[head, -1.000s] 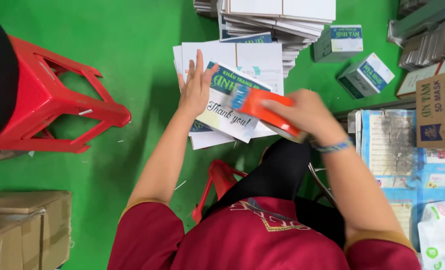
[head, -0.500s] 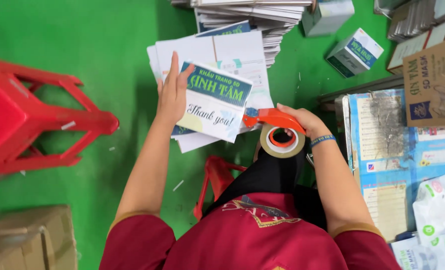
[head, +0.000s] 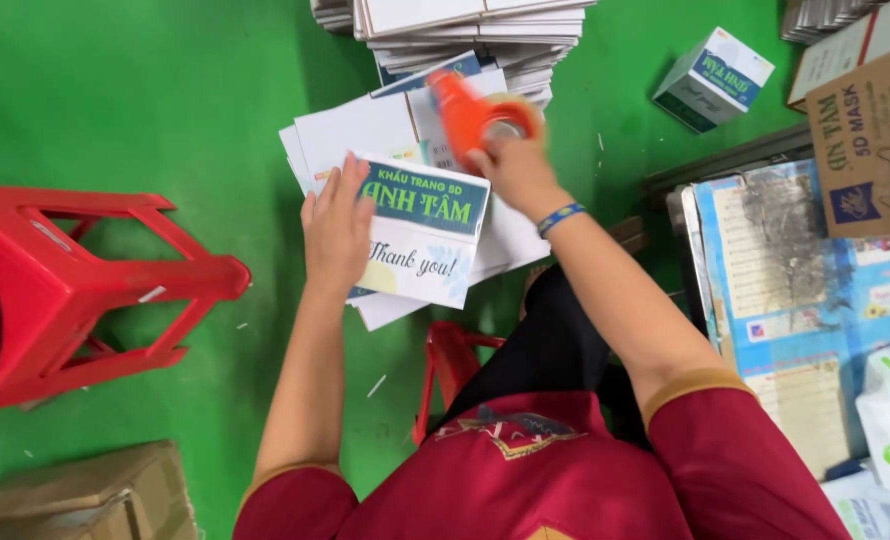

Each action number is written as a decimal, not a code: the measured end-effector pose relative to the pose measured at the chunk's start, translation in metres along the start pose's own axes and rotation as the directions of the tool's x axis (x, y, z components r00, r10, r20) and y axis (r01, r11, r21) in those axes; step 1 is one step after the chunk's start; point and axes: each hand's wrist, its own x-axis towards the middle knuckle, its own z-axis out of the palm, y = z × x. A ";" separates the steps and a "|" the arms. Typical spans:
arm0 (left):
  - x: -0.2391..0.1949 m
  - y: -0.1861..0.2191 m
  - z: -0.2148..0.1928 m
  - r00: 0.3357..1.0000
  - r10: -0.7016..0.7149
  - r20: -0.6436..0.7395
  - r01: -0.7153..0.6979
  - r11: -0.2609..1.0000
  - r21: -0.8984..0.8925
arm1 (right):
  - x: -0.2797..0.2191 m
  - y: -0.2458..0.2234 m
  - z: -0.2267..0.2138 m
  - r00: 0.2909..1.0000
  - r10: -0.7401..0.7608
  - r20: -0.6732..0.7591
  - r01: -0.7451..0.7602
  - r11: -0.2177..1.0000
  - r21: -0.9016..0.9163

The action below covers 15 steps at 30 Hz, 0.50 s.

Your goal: Packing individual face mask packets into cardboard boxes and taping the boxes shut.

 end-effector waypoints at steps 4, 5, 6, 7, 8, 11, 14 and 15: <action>0.007 0.025 -0.007 0.990 0.129 0.055 -0.138 0.820 0.556 | -0.004 -0.066 -0.018 0.950 -0.237 -0.202 0.279 0.936 0.216; 0.006 0.022 -0.004 0.992 0.112 0.065 -0.130 0.825 0.551 | -0.017 -0.084 -0.008 0.956 -0.229 -0.184 0.267 0.939 0.219; 0.004 0.020 0.000 0.990 0.088 0.110 -0.136 0.808 0.574 | -0.032 -0.102 0.001 0.968 -0.239 -0.074 0.250 0.938 0.240; 0.006 0.018 0.003 0.984 0.073 0.160 -0.155 0.788 0.595 | -0.044 -0.121 0.010 0.970 -0.242 0.027 0.227 0.939 0.258; 0.000 0.010 0.009 0.982 0.068 0.176 -0.160 0.791 0.590 | -0.053 -0.121 0.009 0.973 -0.227 0.035 0.211 0.943 0.258; 0.013 -0.016 0.015 0.991 0.115 0.065 -0.132 0.838 0.529 | -0.050 -0.109 0.006 0.903 -0.429 0.029 0.428 0.890 -0.158; 0.006 -0.045 0.017 0.998 0.066 -0.005 -0.065 0.995 0.070 | -0.094 -0.057 0.031 0.988 -0.016 0.155 -0.031 0.955 0.294; 0.015 -0.058 0.015 0.992 -0.106 0.065 0.114 0.984 -0.140 | -0.111 -0.033 0.061 0.968 0.099 0.229 -0.224 0.751 0.622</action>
